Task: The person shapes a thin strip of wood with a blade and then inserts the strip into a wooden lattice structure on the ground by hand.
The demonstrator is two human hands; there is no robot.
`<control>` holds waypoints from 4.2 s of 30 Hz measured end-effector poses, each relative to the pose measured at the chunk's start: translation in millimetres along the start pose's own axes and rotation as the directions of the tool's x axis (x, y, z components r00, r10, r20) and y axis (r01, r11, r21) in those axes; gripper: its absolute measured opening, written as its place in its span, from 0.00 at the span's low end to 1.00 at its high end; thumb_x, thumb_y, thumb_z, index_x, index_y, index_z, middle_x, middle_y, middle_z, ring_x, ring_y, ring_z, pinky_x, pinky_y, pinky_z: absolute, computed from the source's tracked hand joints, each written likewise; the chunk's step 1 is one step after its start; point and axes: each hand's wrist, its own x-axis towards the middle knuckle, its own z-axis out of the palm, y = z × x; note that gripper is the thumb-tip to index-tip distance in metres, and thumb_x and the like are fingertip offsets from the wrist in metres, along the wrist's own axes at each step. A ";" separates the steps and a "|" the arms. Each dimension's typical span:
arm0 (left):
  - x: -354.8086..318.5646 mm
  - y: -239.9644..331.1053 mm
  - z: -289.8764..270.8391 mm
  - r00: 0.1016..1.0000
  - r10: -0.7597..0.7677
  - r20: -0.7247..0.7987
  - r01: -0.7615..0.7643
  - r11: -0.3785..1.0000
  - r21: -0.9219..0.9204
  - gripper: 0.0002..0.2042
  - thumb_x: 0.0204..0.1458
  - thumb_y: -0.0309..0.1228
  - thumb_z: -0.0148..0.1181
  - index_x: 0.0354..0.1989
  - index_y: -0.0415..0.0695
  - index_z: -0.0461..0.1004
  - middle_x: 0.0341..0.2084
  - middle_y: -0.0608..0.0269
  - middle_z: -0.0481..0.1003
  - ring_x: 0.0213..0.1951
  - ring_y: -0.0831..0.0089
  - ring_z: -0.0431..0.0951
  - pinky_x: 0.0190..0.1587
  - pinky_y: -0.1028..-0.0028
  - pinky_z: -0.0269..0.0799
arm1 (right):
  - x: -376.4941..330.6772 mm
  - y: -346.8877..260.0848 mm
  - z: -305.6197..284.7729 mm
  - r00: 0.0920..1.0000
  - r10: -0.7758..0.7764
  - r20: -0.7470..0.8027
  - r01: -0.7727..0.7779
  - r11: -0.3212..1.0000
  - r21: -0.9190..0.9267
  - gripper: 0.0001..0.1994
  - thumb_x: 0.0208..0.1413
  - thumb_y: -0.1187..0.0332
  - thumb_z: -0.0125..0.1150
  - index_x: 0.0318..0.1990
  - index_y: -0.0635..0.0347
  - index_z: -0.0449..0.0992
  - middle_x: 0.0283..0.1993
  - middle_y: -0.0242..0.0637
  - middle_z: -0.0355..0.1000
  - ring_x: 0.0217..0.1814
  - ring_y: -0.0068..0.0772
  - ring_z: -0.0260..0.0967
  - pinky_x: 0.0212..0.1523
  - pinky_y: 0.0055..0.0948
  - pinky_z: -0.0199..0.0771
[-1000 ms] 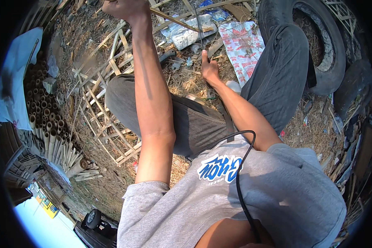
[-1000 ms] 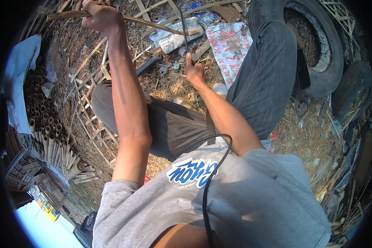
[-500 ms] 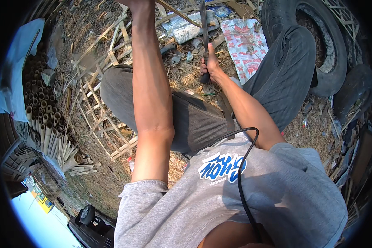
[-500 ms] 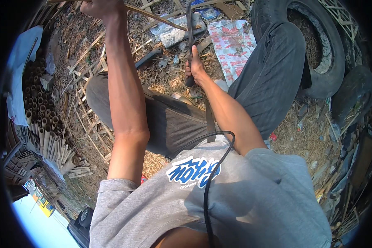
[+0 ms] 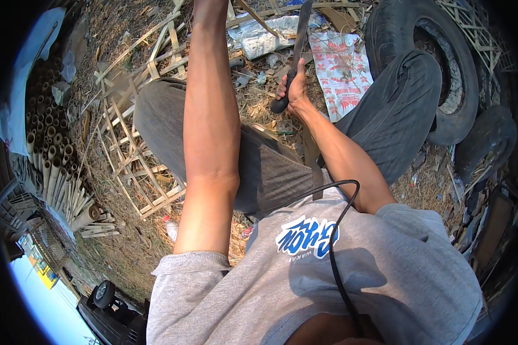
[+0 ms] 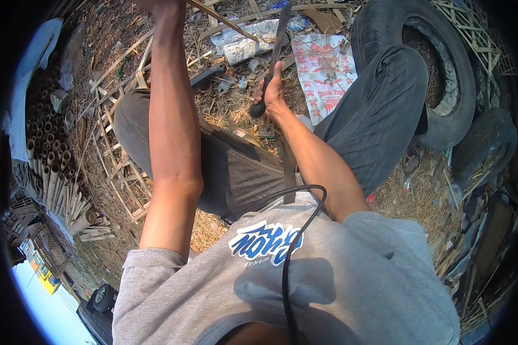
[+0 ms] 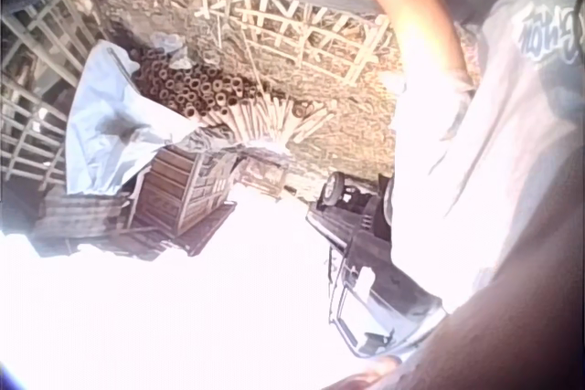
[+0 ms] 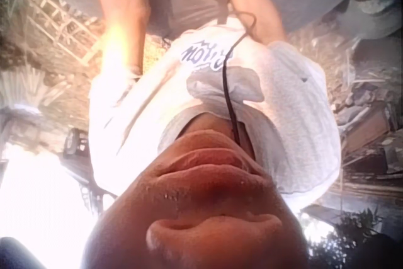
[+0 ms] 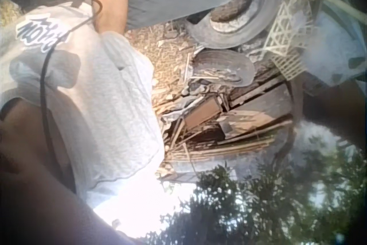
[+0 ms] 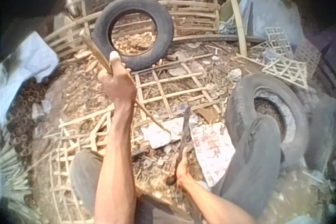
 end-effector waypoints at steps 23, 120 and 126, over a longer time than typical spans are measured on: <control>-4.5 3.9 0.1 0.999 -0.038 -0.016 0.035 0.986 -0.163 0.24 0.64 0.40 0.54 0.13 0.45 0.65 0.09 0.72 0.64 0.12 0.81 0.63 0.17 0.75 0.53 | -0.8 -38.7 4.1 0.992 -0.008 0.129 -0.033 0.949 0.312 0.36 0.55 0.24 0.38 0.24 0.51 0.63 0.11 0.24 0.49 0.09 0.22 0.46 0.17 0.29 0.52; -5.0 -15.5 -7.1 0.959 -0.278 -0.056 0.262 0.945 -0.195 0.22 0.64 0.41 0.51 0.15 0.50 0.62 0.09 0.76 0.57 0.11 0.82 0.57 0.15 0.74 0.49 | 32.8 5.4 8.1 0.934 -0.268 -0.234 0.016 0.688 -0.725 0.49 0.59 0.27 0.39 0.32 0.82 0.77 0.30 0.72 0.72 0.41 0.61 0.75 0.49 0.52 0.68; -11.9 -12.1 -12.9 0.966 -0.254 -0.052 0.239 0.950 -0.203 0.22 0.65 0.40 0.49 0.16 0.51 0.60 0.09 0.76 0.57 0.10 0.81 0.56 0.14 0.74 0.50 | -5.2 -20.6 59.6 0.928 -0.330 -0.172 0.161 0.772 -0.614 0.40 0.59 0.27 0.40 0.12 0.57 0.65 0.10 0.32 0.61 0.15 0.28 0.64 0.17 0.34 0.61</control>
